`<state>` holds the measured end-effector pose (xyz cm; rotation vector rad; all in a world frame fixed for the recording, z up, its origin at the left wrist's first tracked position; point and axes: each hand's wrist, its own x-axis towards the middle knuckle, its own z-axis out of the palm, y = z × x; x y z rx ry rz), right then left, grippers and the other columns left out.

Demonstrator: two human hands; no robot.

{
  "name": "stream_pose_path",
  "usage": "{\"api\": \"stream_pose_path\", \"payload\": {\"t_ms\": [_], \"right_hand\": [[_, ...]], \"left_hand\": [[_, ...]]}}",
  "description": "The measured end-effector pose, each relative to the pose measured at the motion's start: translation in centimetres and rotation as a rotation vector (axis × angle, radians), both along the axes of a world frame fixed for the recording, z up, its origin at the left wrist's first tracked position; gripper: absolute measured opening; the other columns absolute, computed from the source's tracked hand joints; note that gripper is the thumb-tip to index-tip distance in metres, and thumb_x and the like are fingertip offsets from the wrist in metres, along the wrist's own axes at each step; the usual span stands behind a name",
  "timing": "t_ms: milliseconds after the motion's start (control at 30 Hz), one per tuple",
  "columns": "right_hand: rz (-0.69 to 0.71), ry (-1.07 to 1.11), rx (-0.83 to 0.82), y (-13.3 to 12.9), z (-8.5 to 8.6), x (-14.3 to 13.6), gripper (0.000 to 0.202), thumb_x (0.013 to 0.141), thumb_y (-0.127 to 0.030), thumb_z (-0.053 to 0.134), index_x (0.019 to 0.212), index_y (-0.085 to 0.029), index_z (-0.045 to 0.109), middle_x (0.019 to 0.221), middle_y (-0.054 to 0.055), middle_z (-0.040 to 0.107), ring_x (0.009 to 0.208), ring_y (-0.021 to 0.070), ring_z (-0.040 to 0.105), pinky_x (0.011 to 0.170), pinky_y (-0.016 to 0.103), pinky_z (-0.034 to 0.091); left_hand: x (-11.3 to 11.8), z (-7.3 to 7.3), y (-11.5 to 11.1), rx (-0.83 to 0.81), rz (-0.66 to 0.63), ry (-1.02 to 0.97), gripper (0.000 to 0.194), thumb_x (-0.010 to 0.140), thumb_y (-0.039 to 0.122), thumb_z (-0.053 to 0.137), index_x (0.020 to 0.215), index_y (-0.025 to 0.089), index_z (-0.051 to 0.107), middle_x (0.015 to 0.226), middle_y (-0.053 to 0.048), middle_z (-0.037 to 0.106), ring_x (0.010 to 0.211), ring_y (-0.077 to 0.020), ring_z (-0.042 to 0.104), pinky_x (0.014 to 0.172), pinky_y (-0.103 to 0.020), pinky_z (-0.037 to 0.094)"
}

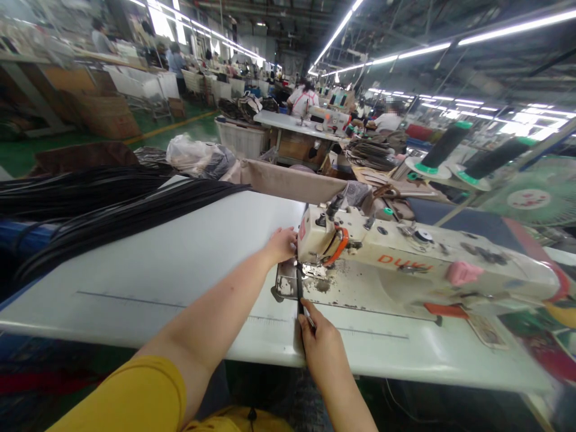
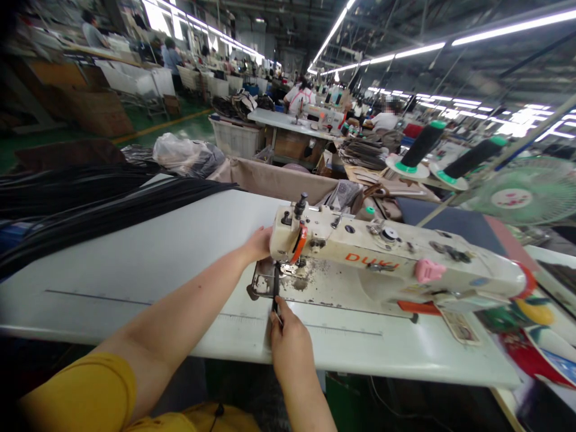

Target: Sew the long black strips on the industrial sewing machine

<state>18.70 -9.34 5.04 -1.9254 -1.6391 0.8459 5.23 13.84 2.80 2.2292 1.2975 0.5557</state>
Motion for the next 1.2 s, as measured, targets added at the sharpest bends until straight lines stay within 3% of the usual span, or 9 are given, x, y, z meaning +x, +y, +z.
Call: {"api": "stream_pose_path", "payload": {"t_ms": [433, 567, 733, 833, 967, 1100, 1200], "right_hand": [[-0.054, -0.033, -0.078, 0.8, 0.8, -0.7, 0.046, 0.098, -0.027, 0.046, 0.141, -0.020, 0.062, 0.128, 0.011, 0.073, 0.118, 0.0275, 0.069, 0.102, 0.037, 0.050], [-0.056, -0.040, -0.042, 1.1, 0.3, -0.7, 0.046, 0.098, -0.026, 0.046, 0.139, -0.020, 0.063, 0.128, 0.012, 0.072, 0.117, 0.0276, 0.069, 0.101, 0.038, 0.051], [-0.032, -0.013, 0.179, 1.2, -0.5, -0.1, 0.043, 0.098, -0.030, 0.045, 0.132, -0.014, 0.066, 0.122, 0.016, 0.071, 0.111, 0.0262, 0.068, 0.100, 0.038, 0.051], [-0.052, -0.016, 0.295, 0.9, -0.6, 0.2, 0.039, 0.097, -0.035, 0.051, 0.125, -0.015, 0.069, 0.109, 0.015, 0.069, 0.100, 0.0257, 0.067, 0.093, 0.040, 0.053], [-0.073, 0.031, 0.440, 0.4, -0.5, 0.2, 0.034, 0.094, -0.037, 0.057, 0.118, -0.016, 0.071, 0.111, 0.015, 0.065, 0.102, 0.0248, 0.064, 0.092, 0.039, 0.054], [-0.083, 0.076, 0.502, 0.4, 0.1, -0.1, 0.035, 0.097, -0.045, 0.055, 0.107, -0.016, 0.072, 0.110, 0.016, 0.065, 0.105, 0.0251, 0.063, 0.096, 0.040, 0.052], [-0.005, 0.154, 0.424, 0.6, 0.8, -0.8, 0.037, 0.099, -0.049, 0.050, 0.103, -0.019, 0.070, 0.101, 0.011, 0.069, 0.096, 0.0232, 0.064, 0.090, 0.037, 0.052]], "left_hand": [[-0.1, 0.1, -0.4, -0.036, 0.057, -0.229, 0.022, 0.073, 0.013, 0.068, 0.087, 0.026, 0.079, 0.119, -0.005, 0.075, 0.133, -0.0316, 0.055, 0.125, -0.055, 0.016], [-0.1, -0.1, -0.4, -0.052, 0.098, -0.325, 0.013, 0.067, 0.013, 0.071, 0.074, 0.023, 0.077, 0.107, -0.007, 0.077, 0.126, -0.0318, 0.059, 0.120, -0.047, 0.031], [-0.4, -0.3, -0.1, -0.089, 0.212, -0.476, 0.002, 0.067, 0.018, 0.072, 0.066, 0.019, 0.070, 0.097, -0.007, 0.074, 0.106, -0.0258, 0.065, 0.097, -0.034, 0.048], [-0.7, -0.3, 0.0, -0.125, 0.318, -0.576, 0.017, 0.070, 0.027, 0.072, 0.059, 0.018, 0.062, 0.081, -0.005, 0.068, 0.090, -0.0222, 0.064, 0.084, -0.031, 0.048], [-1.1, -0.4, -0.9, -0.231, 0.426, -0.758, 0.029, 0.074, 0.042, 0.069, 0.062, 0.019, 0.057, 0.060, 0.001, 0.054, 0.072, -0.0188, 0.059, 0.070, -0.030, 0.046], [-2.0, -0.3, -2.8, -0.340, 0.458, -0.981, 0.031, 0.074, 0.047, 0.068, 0.070, 0.018, 0.058, 0.069, -0.002, 0.063, 0.073, -0.0182, 0.063, 0.073, -0.031, 0.053], [-3.4, -0.1, -4.8, -0.381, 0.467, -1.110, 0.035, 0.070, 0.048, 0.074, 0.072, 0.018, 0.056, 0.075, -0.004, 0.065, 0.077, -0.0189, 0.067, 0.080, -0.035, 0.057]]}}
